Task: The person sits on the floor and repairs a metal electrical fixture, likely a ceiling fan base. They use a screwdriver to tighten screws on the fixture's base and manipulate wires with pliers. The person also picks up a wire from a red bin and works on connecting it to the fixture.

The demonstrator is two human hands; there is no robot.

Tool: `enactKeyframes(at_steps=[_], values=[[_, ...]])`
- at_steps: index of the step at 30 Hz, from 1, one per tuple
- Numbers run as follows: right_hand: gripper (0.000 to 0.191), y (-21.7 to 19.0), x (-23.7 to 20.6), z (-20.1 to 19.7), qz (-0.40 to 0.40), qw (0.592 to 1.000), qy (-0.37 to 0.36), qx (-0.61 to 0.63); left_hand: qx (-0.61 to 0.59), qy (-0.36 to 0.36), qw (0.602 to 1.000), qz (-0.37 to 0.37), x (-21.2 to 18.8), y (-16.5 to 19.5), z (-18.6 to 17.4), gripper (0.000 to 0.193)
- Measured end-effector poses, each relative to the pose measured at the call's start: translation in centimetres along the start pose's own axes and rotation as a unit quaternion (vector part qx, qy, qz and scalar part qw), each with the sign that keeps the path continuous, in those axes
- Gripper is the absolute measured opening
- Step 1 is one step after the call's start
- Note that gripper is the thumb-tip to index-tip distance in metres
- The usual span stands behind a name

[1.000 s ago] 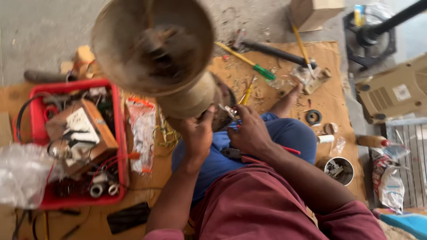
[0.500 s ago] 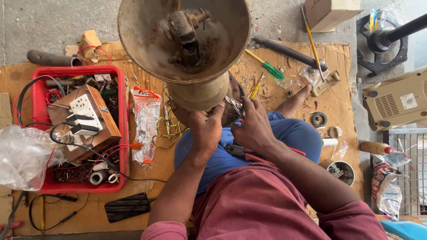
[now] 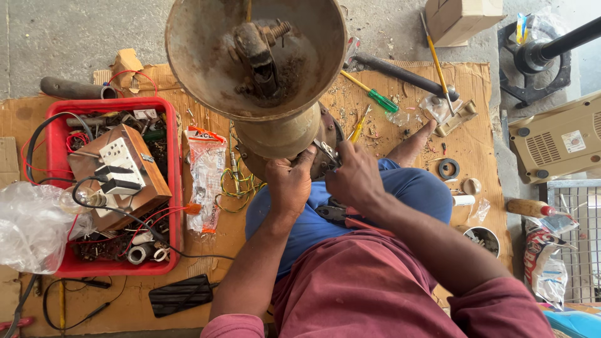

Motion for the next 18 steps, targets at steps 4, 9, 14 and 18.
enactKeyframes(at_steps=[4,9,14,18], values=[[0.045,-0.3,0.4,-1.1,-0.016,1.000,-0.003,-0.002,0.022,-0.011,1.000,0.005,0.0,0.0,-0.2,0.013],[0.077,1.3,0.0,-2.1,-0.097,0.992,-0.074,0.044,0.040,-0.008,0.999,-0.004,-0.1,-0.5,-0.3,0.012],[0.058,3.6,1.8,-3.3,0.086,0.883,-0.240,0.393,0.007,-0.001,0.999,-0.050,-0.1,-0.9,-0.2,0.013],[0.035,5.4,2.4,-4.1,0.202,0.662,-0.257,0.674,-0.019,-0.003,0.997,-0.081,0.0,-0.9,-0.2,0.013]])
Point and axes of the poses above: each hand's wrist, its own x-axis towards the middle knuckle, its own z-axis out of the palm, y = z × x, the point moved 1 cm from there along x, towards the middle knuckle, and after that the axes turned 9 degrees about z, right-handed, at the moved point
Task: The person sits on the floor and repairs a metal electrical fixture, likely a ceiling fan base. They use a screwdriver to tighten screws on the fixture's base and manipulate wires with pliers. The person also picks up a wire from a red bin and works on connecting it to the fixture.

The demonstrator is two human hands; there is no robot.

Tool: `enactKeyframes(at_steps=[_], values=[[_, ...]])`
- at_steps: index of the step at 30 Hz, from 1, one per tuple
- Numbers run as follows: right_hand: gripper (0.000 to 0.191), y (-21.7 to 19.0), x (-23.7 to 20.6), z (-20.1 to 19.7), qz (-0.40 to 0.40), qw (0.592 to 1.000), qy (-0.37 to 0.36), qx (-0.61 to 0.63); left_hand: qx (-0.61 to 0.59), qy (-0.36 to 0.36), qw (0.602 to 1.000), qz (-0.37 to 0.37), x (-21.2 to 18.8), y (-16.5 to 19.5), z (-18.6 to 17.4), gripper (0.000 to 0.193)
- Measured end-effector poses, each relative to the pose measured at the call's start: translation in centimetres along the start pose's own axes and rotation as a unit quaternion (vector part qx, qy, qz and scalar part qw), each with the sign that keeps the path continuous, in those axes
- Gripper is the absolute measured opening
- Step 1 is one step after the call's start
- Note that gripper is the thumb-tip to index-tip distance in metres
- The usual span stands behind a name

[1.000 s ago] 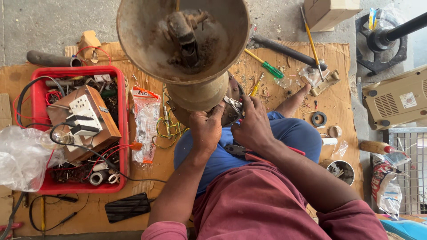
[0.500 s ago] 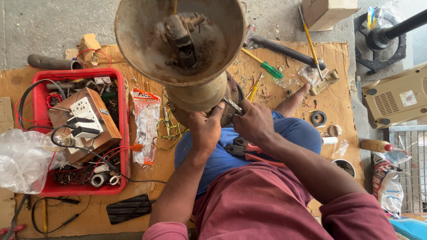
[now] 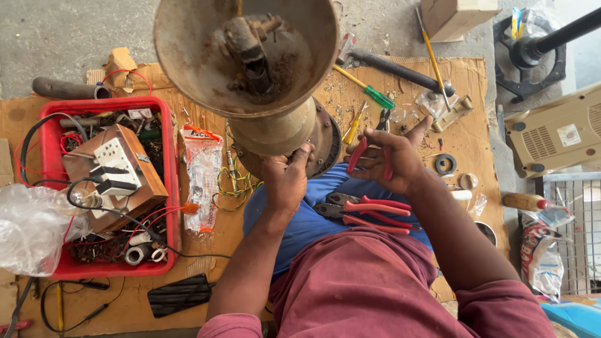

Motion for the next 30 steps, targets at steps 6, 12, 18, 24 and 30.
enactKeyframes(at_steps=[6,12,18,24,30], values=[[0.033,1.1,3.7,-1.3,-0.117,0.898,0.192,-0.379,0.061,-0.019,0.996,0.066,0.3,0.2,-0.3,0.012],[0.019,1.0,3.9,-0.3,-0.178,0.872,0.265,-0.370,-0.007,-0.019,0.999,-0.040,0.6,-1.0,-1.7,0.020],[0.032,2.4,2.9,0.5,-0.046,0.971,0.036,-0.230,-0.039,-0.049,0.998,-0.022,0.8,-2.6,-3.2,0.013],[0.048,-0.5,2.2,-1.2,-0.232,0.701,0.302,-0.603,0.049,-0.057,0.996,-0.042,1.3,-3.0,-4.3,0.016],[0.038,0.6,2.0,2.4,-0.444,0.762,-0.043,-0.469,0.034,-0.065,0.996,-0.050,1.8,-3.3,-4.7,0.020]])
Point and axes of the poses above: each hand's wrist, its own x-axis towards the middle knuckle, its own z-axis out of the palm, y = z × x, the point moved 1 cm from there along x, towards the middle knuckle, and after that the axes turned 9 degrees about z, right-handed, at the moved point
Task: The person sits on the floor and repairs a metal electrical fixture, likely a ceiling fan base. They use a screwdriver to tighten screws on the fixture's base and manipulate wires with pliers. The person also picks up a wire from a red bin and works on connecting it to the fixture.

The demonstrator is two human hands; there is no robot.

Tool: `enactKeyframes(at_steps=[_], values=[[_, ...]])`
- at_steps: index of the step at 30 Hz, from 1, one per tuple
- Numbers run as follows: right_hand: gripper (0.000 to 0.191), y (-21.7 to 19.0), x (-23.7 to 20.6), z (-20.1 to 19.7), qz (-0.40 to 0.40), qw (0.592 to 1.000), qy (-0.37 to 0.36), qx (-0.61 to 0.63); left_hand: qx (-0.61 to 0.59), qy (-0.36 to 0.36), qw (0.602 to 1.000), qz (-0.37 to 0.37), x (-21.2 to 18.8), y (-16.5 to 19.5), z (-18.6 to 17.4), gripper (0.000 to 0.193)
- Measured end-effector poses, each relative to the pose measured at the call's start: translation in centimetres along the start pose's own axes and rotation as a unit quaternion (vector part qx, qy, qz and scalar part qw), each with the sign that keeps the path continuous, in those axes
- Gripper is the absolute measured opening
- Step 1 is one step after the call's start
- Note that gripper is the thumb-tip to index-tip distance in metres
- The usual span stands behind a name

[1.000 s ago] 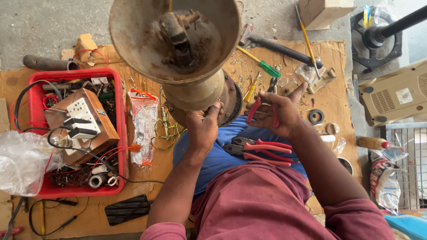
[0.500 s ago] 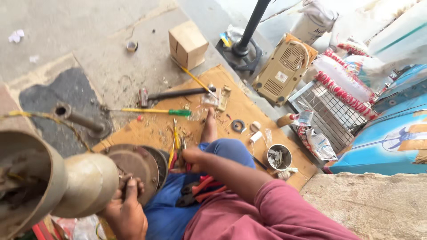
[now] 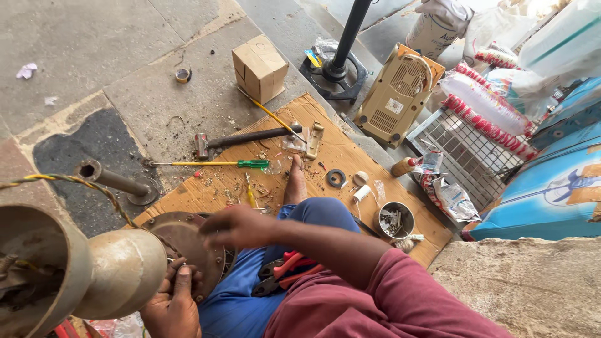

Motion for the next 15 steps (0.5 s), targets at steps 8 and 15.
enactKeyframes(at_steps=[8,15], values=[[0.028,0.2,0.6,4.5,-0.041,0.998,0.014,-0.048,0.028,-0.011,0.998,0.063,-0.3,0.9,0.2,0.018],[0.021,0.1,0.7,5.1,0.004,0.996,0.054,-0.070,0.047,-0.015,0.998,0.048,-0.8,2.1,0.8,0.017]])
Point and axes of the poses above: each hand's wrist, its own x-axis towards the middle knuckle, its own z-axis out of the palm, y = z × x, the point moved 1 cm from there along x, towards the middle knuckle, and after that the axes turned 9 degrees about z, right-handed, at the moved point
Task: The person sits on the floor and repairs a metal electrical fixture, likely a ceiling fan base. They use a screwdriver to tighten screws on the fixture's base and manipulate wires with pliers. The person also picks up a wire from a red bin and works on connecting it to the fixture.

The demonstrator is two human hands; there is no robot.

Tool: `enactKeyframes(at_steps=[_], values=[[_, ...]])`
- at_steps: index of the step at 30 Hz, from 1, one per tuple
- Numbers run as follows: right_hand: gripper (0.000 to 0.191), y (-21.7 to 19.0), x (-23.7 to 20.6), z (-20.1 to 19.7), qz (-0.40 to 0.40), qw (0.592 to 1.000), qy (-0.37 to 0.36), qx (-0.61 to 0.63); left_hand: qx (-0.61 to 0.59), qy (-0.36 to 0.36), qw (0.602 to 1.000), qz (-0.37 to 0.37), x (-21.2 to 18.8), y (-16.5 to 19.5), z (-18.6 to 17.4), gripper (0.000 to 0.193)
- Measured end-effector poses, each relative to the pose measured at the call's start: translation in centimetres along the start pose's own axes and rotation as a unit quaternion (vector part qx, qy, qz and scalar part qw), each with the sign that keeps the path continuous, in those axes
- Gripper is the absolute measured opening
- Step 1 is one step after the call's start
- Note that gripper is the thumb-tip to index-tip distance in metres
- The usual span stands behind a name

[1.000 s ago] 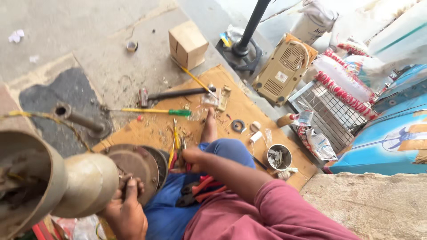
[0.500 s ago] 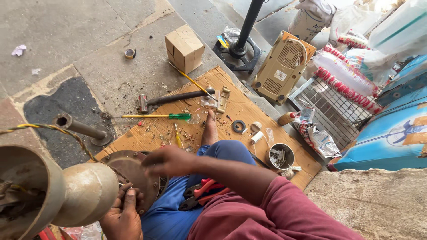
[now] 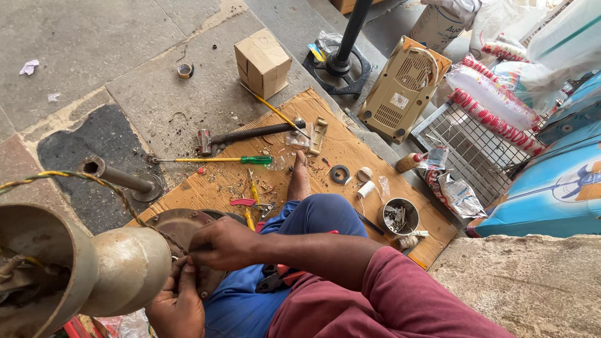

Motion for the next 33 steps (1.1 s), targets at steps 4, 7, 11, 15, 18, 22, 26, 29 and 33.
enactKeyframes(at_steps=[4,7,11,15,18,22,26,29,33], values=[[0.022,-0.6,0.1,1.0,-0.037,0.996,0.052,-0.068,0.180,0.002,0.982,0.065,-0.4,1.0,-0.2,0.019],[0.026,-0.8,0.8,2.0,0.047,0.997,0.036,-0.055,0.266,0.012,0.952,0.149,-0.8,1.5,-0.4,0.018],[0.031,-1.0,1.9,2.8,0.317,0.925,-0.057,0.204,0.218,0.028,0.960,0.176,-1.1,1.1,-0.2,0.016],[0.037,-1.9,2.0,1.7,0.254,0.963,0.014,0.086,0.167,0.082,0.980,0.071,-1.0,0.6,-0.2,0.016],[0.052,-1.9,2.0,1.0,0.281,0.959,0.024,0.001,0.153,0.077,0.984,0.039,-0.7,1.1,-0.5,0.017],[0.031,-0.8,1.4,0.9,0.097,0.976,0.093,0.170,0.206,0.053,0.973,0.088,-0.3,2.0,-0.5,0.023],[0.049,2.0,0.8,-0.2,0.019,0.979,0.039,0.200,0.275,0.044,0.936,0.217,-0.3,2.5,0.0,0.030],[0.034,3.5,-0.6,-1.2,0.097,0.994,0.021,0.053,0.194,0.053,0.964,0.177,-0.3,2.5,0.4,0.026],[0.024,2.7,-1.3,-0.6,0.156,0.959,-0.012,0.236,0.178,0.076,0.968,0.157,-0.2,3.4,0.6,0.021]])
Point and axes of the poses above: each hand's wrist, its own x-axis towards the middle knuckle, its own z-axis out of the palm, y = z × x, the point moved 1 cm from there along x, towards the middle knuckle, and after that the axes turned 9 degrees about z, right-handed, at the moved point
